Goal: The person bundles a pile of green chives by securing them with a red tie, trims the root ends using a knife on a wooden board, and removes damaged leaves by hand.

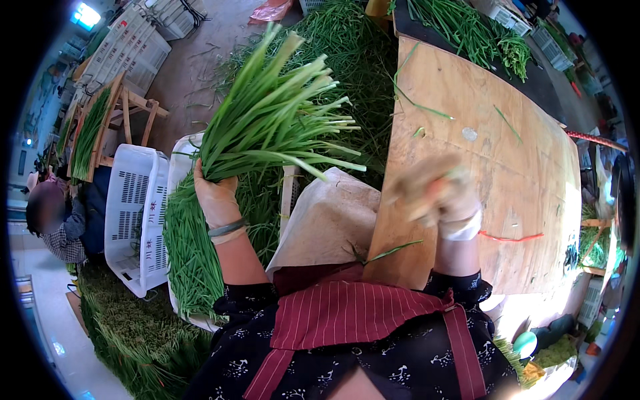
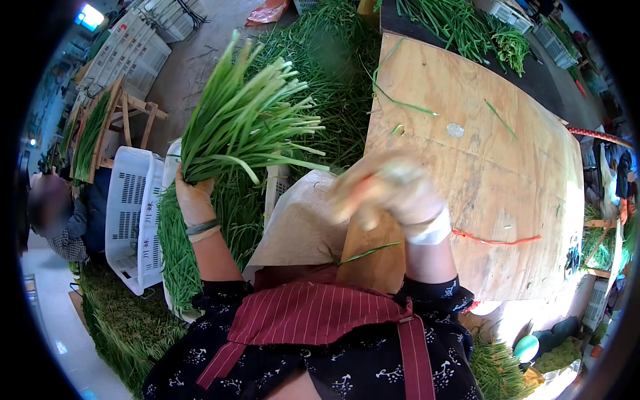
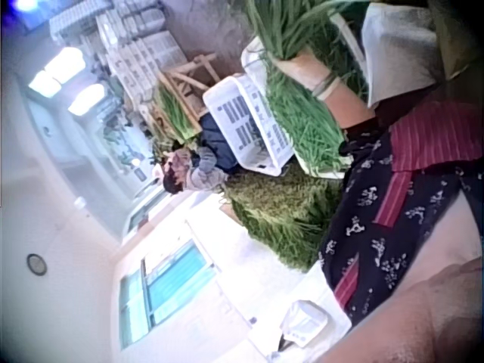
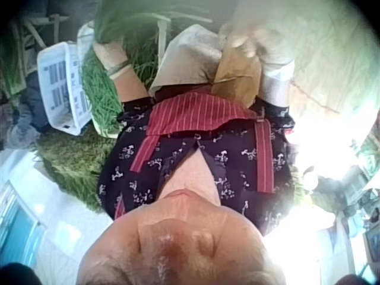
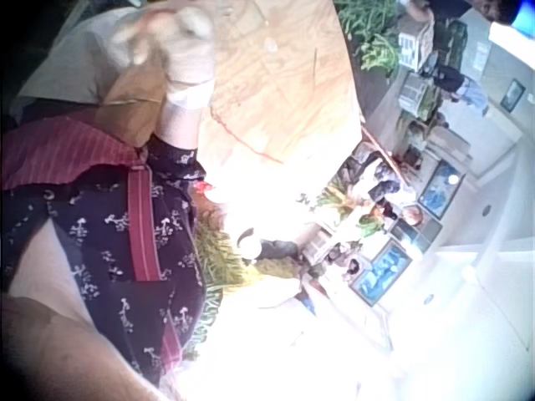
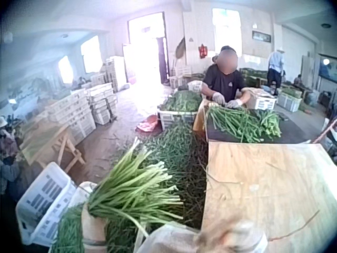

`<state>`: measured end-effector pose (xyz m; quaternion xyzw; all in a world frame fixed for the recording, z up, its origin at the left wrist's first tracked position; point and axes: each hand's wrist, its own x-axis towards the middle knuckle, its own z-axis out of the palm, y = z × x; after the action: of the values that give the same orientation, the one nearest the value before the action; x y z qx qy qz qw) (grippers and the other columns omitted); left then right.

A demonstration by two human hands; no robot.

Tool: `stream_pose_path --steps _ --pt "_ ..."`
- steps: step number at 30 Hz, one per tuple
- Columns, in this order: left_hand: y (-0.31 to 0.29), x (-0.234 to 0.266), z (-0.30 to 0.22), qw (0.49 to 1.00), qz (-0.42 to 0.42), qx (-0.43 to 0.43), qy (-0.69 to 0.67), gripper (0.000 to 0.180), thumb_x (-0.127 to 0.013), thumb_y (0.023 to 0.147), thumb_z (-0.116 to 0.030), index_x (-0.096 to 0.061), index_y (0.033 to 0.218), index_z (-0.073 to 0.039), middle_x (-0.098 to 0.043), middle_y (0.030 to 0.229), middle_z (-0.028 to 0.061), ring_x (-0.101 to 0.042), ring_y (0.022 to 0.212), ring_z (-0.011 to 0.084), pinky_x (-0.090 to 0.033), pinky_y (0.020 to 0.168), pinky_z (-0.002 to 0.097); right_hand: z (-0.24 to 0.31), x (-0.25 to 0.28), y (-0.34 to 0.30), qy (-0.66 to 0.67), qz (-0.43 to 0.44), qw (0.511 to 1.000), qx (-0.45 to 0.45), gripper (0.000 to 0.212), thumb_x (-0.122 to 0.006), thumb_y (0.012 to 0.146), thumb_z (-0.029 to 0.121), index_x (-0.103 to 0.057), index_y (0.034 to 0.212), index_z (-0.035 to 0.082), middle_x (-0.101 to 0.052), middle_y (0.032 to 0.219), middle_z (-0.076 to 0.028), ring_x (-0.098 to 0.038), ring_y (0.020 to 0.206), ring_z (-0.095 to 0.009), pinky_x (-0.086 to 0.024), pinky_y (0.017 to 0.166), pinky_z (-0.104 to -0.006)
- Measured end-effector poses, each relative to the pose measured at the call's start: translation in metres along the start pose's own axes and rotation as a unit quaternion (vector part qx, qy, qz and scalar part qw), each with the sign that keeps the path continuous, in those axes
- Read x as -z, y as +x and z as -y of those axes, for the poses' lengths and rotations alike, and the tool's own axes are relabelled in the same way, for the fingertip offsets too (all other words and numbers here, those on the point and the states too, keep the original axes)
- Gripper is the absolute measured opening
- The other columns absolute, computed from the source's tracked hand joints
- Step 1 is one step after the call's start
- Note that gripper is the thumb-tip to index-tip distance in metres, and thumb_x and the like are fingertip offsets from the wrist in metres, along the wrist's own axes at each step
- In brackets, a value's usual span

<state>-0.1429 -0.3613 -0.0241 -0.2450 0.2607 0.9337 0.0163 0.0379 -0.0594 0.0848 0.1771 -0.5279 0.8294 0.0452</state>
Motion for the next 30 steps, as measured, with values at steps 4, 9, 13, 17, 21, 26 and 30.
stream_pose_path --steps 4,9,13,17,21,26,30 --pt "0.002 0.006 0.0 1.0 -0.013 0.003 -0.006 0.032 -0.049 0.083 -0.028 -0.055 0.105 -0.006 -0.057 0.107 0.0113 -0.055 0.097 0.03 -0.045 0.084 0.0493 0.003 0.017 0.026 -0.2 -0.282 0.938 0.036 0.028 -0.057 0.082 0.025 -0.065 0.091 0.0 -0.054 0.056 -0.003 -0.048 0.048 -0.007 -0.041 0.05 -0.0218" --pt "-0.008 0.0 0.013 0.999 -0.012 0.009 0.03 0.032 -0.048 0.084 -0.03 -0.055 0.105 -0.007 -0.057 0.107 0.0106 -0.055 0.097 0.0295 -0.046 0.082 0.0485 -0.045 -0.001 0.086 -0.373 -0.094 0.881 -0.275 0.029 -0.06 0.079 0.021 -0.061 0.099 0.001 -0.057 0.059 -0.004 -0.051 0.048 -0.007 -0.042 0.048 -0.0219" --pt "-0.02 -0.003 0.017 0.998 0.016 0.009 0.062 0.034 -0.047 0.084 -0.033 -0.054 0.106 -0.008 -0.057 0.108 0.0102 -0.056 0.097 0.0294 -0.047 0.08 0.0493 -0.085 -0.008 0.089 -0.224 -0.07 0.923 -0.304 0.02 -0.058 0.082 0.017 -0.061 0.092 0.0 -0.058 0.062 -0.005 -0.053 0.048 -0.008 -0.041 0.041 -0.0217" --pt "-0.025 -0.002 0.021 0.996 0.057 0.009 0.07 0.037 -0.046 0.084 -0.034 -0.054 0.109 -0.007 -0.057 0.109 0.0101 -0.056 0.097 0.029 -0.047 0.082 0.0474 -0.098 -0.011 0.051 -0.105 -0.053 0.962 -0.248 0.021 -0.056 0.083 0.012 -0.059 0.095 -0.005 -0.061 0.063 -0.008 -0.058 0.054 -0.011 -0.045 0.047 -0.0208" --pt "-0.023 -0.001 0.024 0.997 0.069 -0.003 0.026 0.038 -0.046 0.084 -0.034 -0.053 0.111 -0.007 -0.057 0.109 0.0102 -0.056 0.097 0.0285 -0.046 0.083 0.0466 -0.076 -0.009 0.032 -0.176 -0.054 0.969 -0.165 0.018 -0.056 0.084 0.012 -0.061 0.091 -0.004 -0.062 0.067 -0.008 -0.059 0.057 -0.011 -0.046 0.051 -0.0222" --pt "-0.023 0.0 0.019 0.996 0.067 0.005 0.057 0.039 -0.046 0.084 -0.037 -0.053 0.111 -0.009 -0.057 0.11 0.0089 -0.055 0.099 0.0271 -0.045 0.082 0.0468 -0.018 0.009 0.009 -0.125 -0.001 0.974 -0.187 0.018 -0.053 0.086 0.015 -0.059 0.079 0.0 -0.06 0.065 -0.006 -0.058 0.055 -0.013 -0.047 0.053 -0.0247" --pt "-0.027 -0.001 0.018 0.997 0.034 -0.012 0.068 0.039 -0.046 0.084 -0.038 -0.054 0.111 -0.011 -0.057 0.111 0.0078 -0.055 0.1 0.0264 -0.045 0.082 0.0455 0.013 0.023 0.006 0.084 -0.171 0.971 0.142 0.026 -0.056 0.085 0.026 -0.058 0.086 0.0 -0.06 0.07 -0.008 -0.06 0.062 -0.017 -0.049 0.065 -0.0298"
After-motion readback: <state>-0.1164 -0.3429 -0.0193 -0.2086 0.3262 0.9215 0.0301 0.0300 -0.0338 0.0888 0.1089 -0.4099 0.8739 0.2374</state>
